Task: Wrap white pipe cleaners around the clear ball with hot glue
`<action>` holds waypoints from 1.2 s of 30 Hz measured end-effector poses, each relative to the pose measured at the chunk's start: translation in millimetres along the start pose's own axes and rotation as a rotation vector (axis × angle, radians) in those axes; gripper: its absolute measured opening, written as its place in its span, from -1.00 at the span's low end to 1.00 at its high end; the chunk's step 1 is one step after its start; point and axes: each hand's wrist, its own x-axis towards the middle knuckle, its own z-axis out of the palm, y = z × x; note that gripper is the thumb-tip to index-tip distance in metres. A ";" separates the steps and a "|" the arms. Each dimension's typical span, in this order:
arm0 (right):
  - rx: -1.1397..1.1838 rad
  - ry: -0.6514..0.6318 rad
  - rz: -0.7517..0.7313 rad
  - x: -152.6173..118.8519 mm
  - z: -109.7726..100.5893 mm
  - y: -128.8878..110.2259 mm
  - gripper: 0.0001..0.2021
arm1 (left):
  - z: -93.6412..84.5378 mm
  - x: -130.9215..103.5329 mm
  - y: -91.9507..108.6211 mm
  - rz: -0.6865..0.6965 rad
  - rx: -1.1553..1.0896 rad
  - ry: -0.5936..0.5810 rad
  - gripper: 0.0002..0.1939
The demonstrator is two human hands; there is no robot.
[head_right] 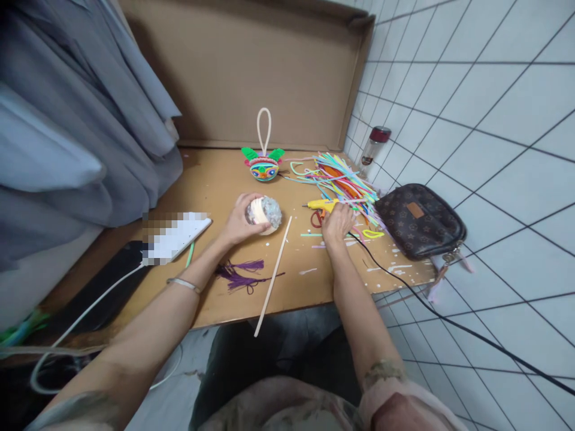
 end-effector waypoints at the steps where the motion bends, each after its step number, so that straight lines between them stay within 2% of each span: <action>1: -0.044 0.008 -0.073 -3.1 -1.8 -4.7 -0.76 | 0.2 0.2 -1.1 -0.001 0.004 0.006 -0.30; 3: -0.108 -0.053 -0.268 -13.1 -5.8 -19.3 -0.78 | 0.4 0.6 -4.0 -0.006 0.014 0.020 -0.30; 5: -0.144 -0.248 -0.554 -26.5 -9.8 -38.0 -0.73 | 0.2 0.8 -6.8 -0.016 0.024 0.040 -0.30; 7: -0.201 -0.417 -0.759 -39.5 -13.5 -55.3 -0.72 | 0.0 0.8 -8.7 -0.024 0.027 0.061 -0.30; 11: -0.310 -0.539 -0.932 -48.8 -19.8 -71.6 -0.74 | 0.4 0.4 -9.3 -0.028 0.004 0.071 -0.30; 14: -0.309 -0.570 -1.048 -42.8 -20.8 -68.2 -0.74 | 0.9 0.6 -8.3 -0.028 -0.015 0.071 -0.29; 17: -0.226 -0.538 -1.113 -38.1 -15.9 -57.5 -0.73 | 0.4 0.8 -7.0 -0.025 -0.017 0.068 -0.30; 20: 0.000 -0.444 -1.091 -40.5 -9.3 -45.5 -0.71 | -0.5 0.8 -6.2 -0.020 -0.010 0.059 -0.30; 22: 0.233 -0.315 -0.982 -44.4 -7.4 -40.5 -0.70 | -0.7 1.0 -6.4 -0.018 -0.008 0.056 -0.31; 26: 0.678 -0.071 -0.488 -49.0 -7.2 -44.2 -0.80 | -0.8 1.8 -8.1 -0.027 -0.009 0.054 -0.30; 29: 0.981 -0.024 -0.205 -46.5 -5.0 -57.6 -0.82 | -1.1 2.2 -9.6 -0.015 -0.013 0.051 -0.31; 32: 1.108 -0.012 -0.123 -41.5 -3.4 -75.0 -0.72 | -1.0 2.7 -11.7 0.028 0.000 0.050 -0.32; 36: 1.044 0.084 -0.207 -39.9 -7.7 -96.5 -0.59 | -0.6 3.6 -15.5 0.110 0.026 0.044 -0.31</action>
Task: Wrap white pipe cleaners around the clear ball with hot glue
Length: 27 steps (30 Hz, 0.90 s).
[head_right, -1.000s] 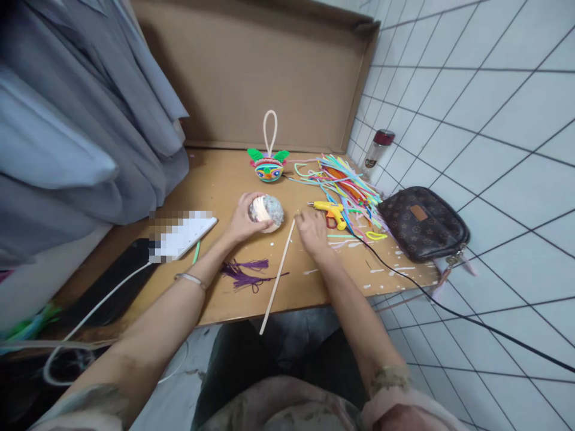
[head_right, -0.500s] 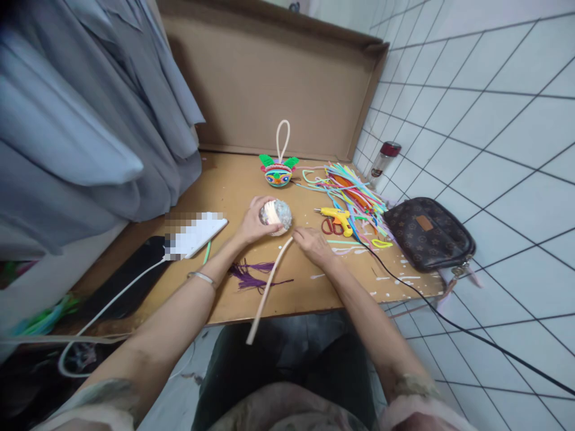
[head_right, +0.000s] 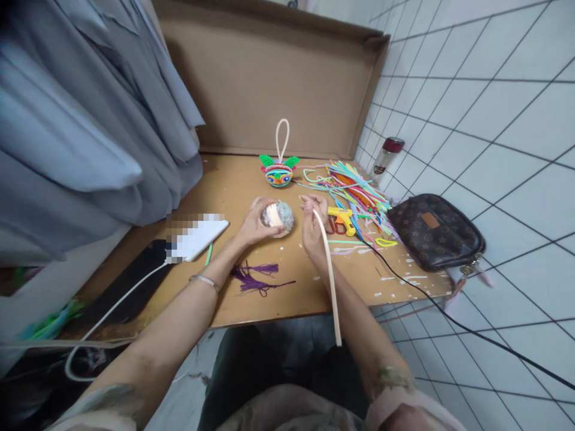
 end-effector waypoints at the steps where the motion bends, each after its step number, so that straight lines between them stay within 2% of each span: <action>1: -0.048 -0.010 -0.054 -0.8 2.8 -3.5 -0.59 | 0.0 0.1 -0.7 0.013 0.005 -0.001 -0.32; 5: -0.150 -0.088 -0.271 -12.1 9.7 -10.2 -0.71 | -0.5 -0.3 -0.4 0.018 0.005 -0.001 -0.33; 9: -0.206 -0.077 -0.428 -22.3 11.6 -3.2 -0.82 | 0.3 -1.4 3.2 0.031 -0.010 0.000 -0.36; 14: -0.223 -0.093 -0.443 -22.3 9.7 5.0 -0.84 | 1.9 -2.2 5.3 0.065 0.015 -0.005 -0.34; 21: -0.166 -0.080 -0.519 -23.3 10.3 4.3 -0.80 | 0.9 -1.3 6.8 0.085 0.024 -0.027 -0.35; 27: -0.175 -0.119 -0.531 -24.5 11.3 6.2 -0.79 | 0.0 -1.0 7.3 0.092 0.014 -0.025 -0.37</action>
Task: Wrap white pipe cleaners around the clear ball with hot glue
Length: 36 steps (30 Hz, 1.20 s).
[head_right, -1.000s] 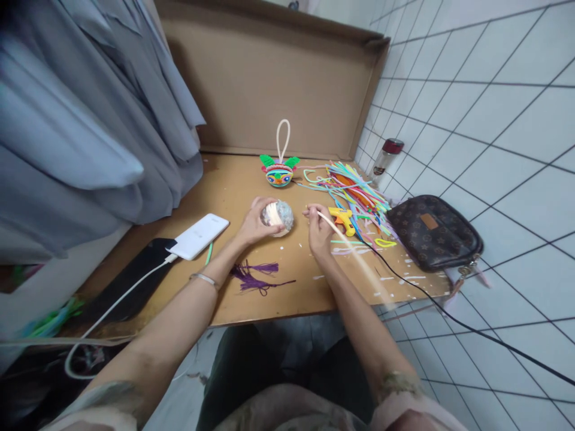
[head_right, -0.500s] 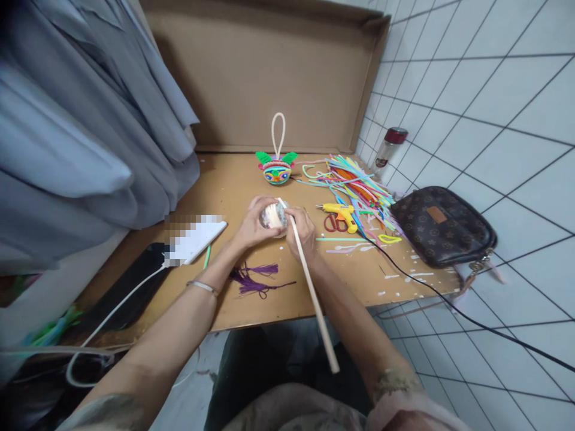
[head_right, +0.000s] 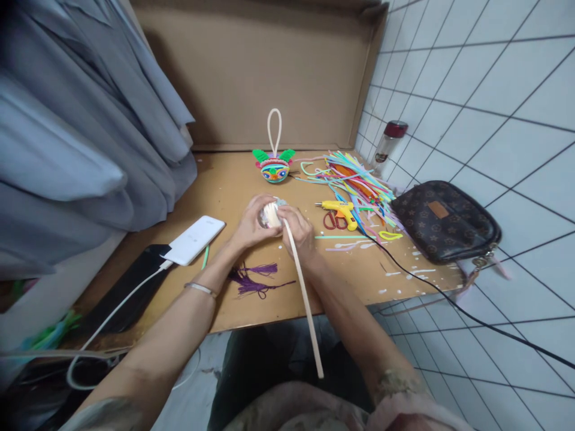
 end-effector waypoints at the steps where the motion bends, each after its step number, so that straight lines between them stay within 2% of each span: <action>1: -0.004 -0.004 0.001 -0.3 0.4 0.4 -0.78 | 0.2 -0.1 -0.4 0.010 -0.005 0.006 -0.37; 5: -0.023 -0.010 -0.012 -2.1 2.2 2.0 -0.77 | 1.1 -0.3 -1.5 0.045 -0.015 0.021 -0.39; 18: -0.174 -0.114 -0.059 -4.8 2.8 -1.0 -0.78 | 0.4 0.7 4.8 0.022 0.020 0.004 -0.42; 31: -0.168 -0.063 -0.076 -4.7 3.6 1.0 -0.79 | 0.5 1.0 4.7 0.039 0.029 -0.004 -0.41; 36: -0.175 -0.079 -0.040 -7.5 6.2 3.6 -0.75 | 0.3 1.3 4.9 0.060 0.011 -0.004 -0.42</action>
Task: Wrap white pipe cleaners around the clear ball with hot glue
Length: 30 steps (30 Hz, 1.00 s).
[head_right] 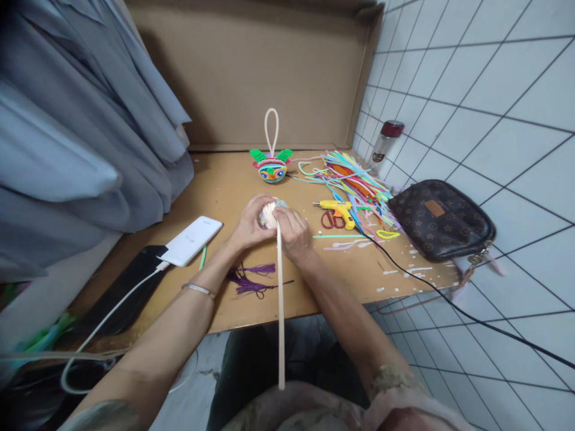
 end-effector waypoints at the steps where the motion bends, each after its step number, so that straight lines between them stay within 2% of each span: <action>1: -0.003 -0.003 -0.003 -0.1 0.3 0.2 -0.75 | 0.1 0.0 -0.1 0.002 -0.002 0.002 -0.43; 6: -0.011 0.014 -0.041 0.7 0.6 0.0 -0.75 | -0.2 0.3 -0.2 -0.024 0.007 -0.017 -0.43; 10: 0.004 -0.006 -0.015 0.7 0.1 0.2 -0.74 | -0.7 0.6 0.1 -0.040 0.003 -0.030 -0.41; 20: 0.013 -0.006 -0.021 1.8 -1.6 0.0 -0.75 | 0.3 -0.8 -3.5 0.004 -0.001 -0.025 -0.41; 24: 0.036 -0.037 0.014 1.3 -1.7 0.5 -0.75 | -0.7 -1.1 -3.5 -0.019 0.021 -0.052 -0.39; 30: 0.059 -0.013 0.011 0.3 -0.3 3.6 -0.75 | -3.4 -0.6 -2.9 -0.042 0.079 -0.094 -0.36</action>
